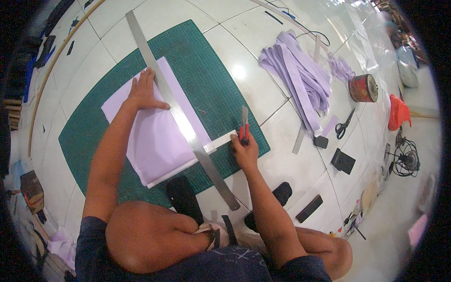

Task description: The person cuts strips from a stack of purple fabric using shears while referencing a metal ruler on a cutting mat.

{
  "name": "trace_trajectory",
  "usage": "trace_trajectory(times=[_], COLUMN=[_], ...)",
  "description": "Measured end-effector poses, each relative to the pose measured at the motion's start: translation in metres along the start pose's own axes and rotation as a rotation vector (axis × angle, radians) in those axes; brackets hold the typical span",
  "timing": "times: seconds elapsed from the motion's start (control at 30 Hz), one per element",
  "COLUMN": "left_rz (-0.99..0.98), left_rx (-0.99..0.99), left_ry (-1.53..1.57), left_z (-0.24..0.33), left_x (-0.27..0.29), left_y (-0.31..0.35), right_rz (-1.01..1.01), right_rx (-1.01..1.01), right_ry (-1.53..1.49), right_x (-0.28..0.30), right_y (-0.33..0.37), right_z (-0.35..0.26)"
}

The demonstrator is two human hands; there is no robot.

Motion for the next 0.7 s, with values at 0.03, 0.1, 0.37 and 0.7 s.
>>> trace_trajectory(times=[0.03, 0.1, 0.37, 0.7], left_rz=[0.001, -0.058, -0.082, -0.096], left_rx=[-0.005, 0.002, 0.031, 0.046], left_ry=[-0.004, 0.019, -0.161, -0.133], left_z=[0.002, 0.001, 0.016, 0.02], left_x=[0.002, 0.004, 0.013, -0.004], left_y=[-0.001, -0.001, -0.008, 0.007], right_rz=[-0.003, 0.003, 0.198, -0.288], right_rx=[0.021, 0.005, 0.272, 0.168], right_ry=[-0.034, -0.081, 0.318, 0.504], right_x=[0.002, 0.008, 0.096, -0.093], right_y=[-0.001, -0.004, -0.041, -0.011], right_z=[0.001, 0.002, -0.022, -0.061])
Point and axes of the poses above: each hand's wrist, its own y-axis away from the middle knuckle, its own x-axis out of the back of the hand, z = x × y, the point moved 9 cm from there along -y, towards the middle knuckle, and after that the axes turned 14 degrees about -y, right-handed, at the moved point
